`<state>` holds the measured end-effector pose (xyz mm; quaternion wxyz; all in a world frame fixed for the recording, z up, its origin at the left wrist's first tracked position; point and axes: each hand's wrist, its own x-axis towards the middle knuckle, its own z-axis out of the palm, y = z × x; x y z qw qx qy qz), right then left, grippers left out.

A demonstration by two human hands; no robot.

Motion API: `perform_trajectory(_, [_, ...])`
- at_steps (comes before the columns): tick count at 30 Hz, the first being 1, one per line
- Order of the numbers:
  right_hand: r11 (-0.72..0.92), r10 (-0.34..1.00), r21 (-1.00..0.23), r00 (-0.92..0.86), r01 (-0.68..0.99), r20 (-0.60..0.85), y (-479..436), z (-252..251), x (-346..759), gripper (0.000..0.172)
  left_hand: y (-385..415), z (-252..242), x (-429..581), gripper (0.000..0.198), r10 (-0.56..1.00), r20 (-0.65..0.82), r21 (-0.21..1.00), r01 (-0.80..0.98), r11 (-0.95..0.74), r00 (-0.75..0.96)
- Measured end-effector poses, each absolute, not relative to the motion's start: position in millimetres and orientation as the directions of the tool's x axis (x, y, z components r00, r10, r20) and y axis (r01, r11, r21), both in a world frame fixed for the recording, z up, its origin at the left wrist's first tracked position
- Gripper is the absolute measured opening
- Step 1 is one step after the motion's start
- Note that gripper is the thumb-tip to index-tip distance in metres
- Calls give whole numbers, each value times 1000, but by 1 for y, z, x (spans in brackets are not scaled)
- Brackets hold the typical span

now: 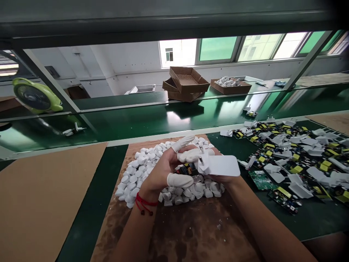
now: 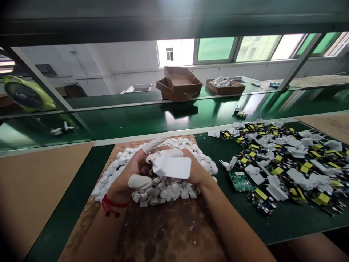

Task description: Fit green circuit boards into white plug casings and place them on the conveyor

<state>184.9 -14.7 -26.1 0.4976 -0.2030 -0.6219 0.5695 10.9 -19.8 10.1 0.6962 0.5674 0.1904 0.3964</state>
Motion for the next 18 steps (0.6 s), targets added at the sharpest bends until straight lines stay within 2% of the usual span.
perform_trajectory(4, [264, 855, -905, -353, -334, 380, -13, -34, 185, 53, -19, 10, 14, 96, 788, 211, 939, -343, 1, 579])
perform_trajectory(8, [290, 872, -913, -314, -285, 375, -11, -41, 183, 45, -18, 7, 17, 93, 794, 259, 923, -384, -34, 551])
perform_trajectory(13, [254, 893, -908, -280, -334, 353, -12, -41, 179, 60, -16, 3, 20, 92, 787, 288, 909, -415, -44, 546])
perform_trajectory(18, [249, 883, -918, -316, -307, 346, -12, -49, 184, 48, -17, 6, 21, 97, 809, 251, 909, -416, -9, 532])
